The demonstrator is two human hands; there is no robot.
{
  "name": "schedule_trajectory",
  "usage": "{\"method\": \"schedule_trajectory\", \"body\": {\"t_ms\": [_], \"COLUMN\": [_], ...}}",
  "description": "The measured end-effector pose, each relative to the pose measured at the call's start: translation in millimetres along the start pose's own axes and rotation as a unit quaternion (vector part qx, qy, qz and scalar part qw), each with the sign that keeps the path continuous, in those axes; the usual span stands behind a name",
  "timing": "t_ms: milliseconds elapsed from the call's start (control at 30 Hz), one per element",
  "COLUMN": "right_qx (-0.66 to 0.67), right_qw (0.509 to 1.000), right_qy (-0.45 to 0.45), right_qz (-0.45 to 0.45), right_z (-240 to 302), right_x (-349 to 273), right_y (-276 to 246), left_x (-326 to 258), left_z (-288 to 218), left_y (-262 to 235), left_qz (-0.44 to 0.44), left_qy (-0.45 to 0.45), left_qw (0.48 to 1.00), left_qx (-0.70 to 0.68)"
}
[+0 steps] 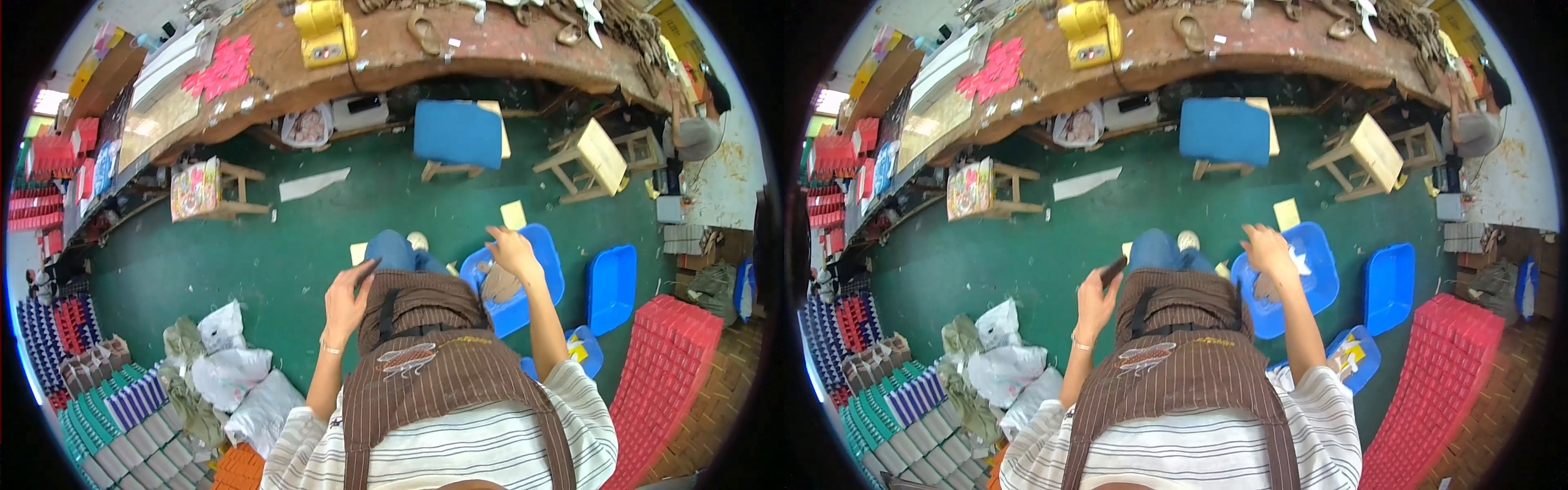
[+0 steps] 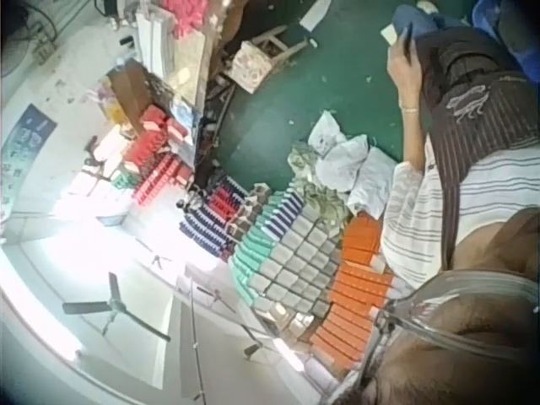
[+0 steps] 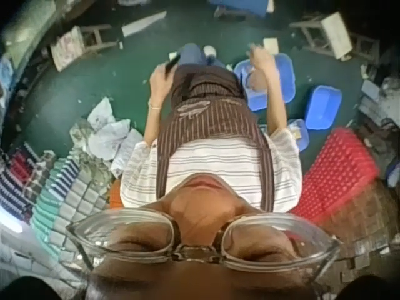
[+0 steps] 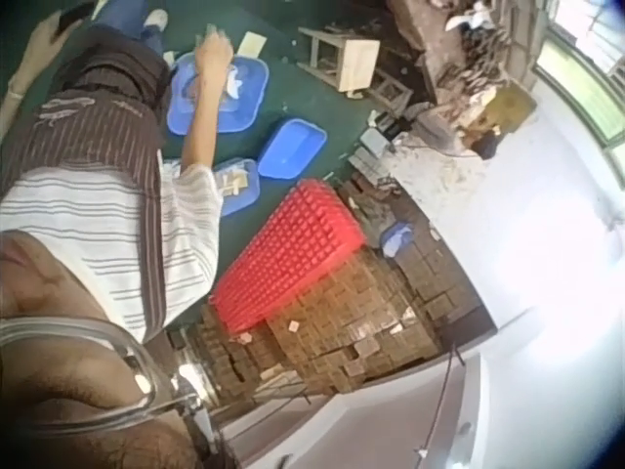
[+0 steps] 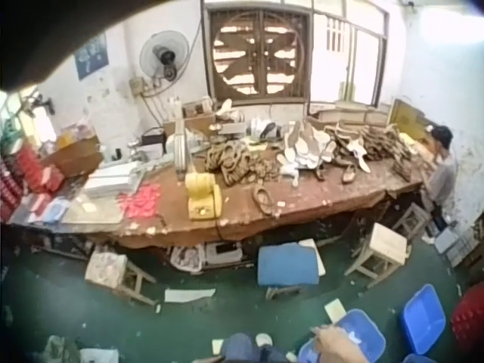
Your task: Applying glue and attaching decorative ornaments to shoes in a factory environment.
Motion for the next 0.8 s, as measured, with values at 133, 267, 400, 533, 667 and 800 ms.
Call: {"method": "schedule_trajectory", "body": {"t_ms": [133,267,400,533,667,800], "right_qx": [-0.004,0.025,0.045,0.135,0.186,0.204], "right_qw": [0.993,0.983,0.997,0.987,0.970,0.967], "right_qy": [-0.095,-0.115,-0.013,0.058,0.121,0.152], "right_qz": [-0.068,-0.139,-0.069,0.060,0.100,-0.001], "right_z": [10,-8,-64,-75,-97,-138], "right_x": [161,256,300,297,310,357], "right_y": [-80,-115,-62,-38,-28,-38], "left_x": [69,163,251,324,382,426], "left_z": [-33,-53,-89,-130,-153,-172], "left_y": [-5,-12,-30,-49,-42,-37], "left_qz": [0.006,0.003,0.003,0.038,0.081,0.122], "left_qy": [0.030,-0.013,0.059,0.056,0.113,0.078], "left_qw": [0.999,1.000,0.997,0.997,0.990,0.989], "left_qx": [0.013,0.002,0.046,0.032,0.016,-0.027]}}
Point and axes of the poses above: each hand's wrist, its own x-axis towards the middle knuckle, its own y-axis out of the palm, z = x × y, the point moved 6 cm from there along x, towards the middle knuckle, and after that the axes turned 12 degrees about -y, right-handed, at the moved point
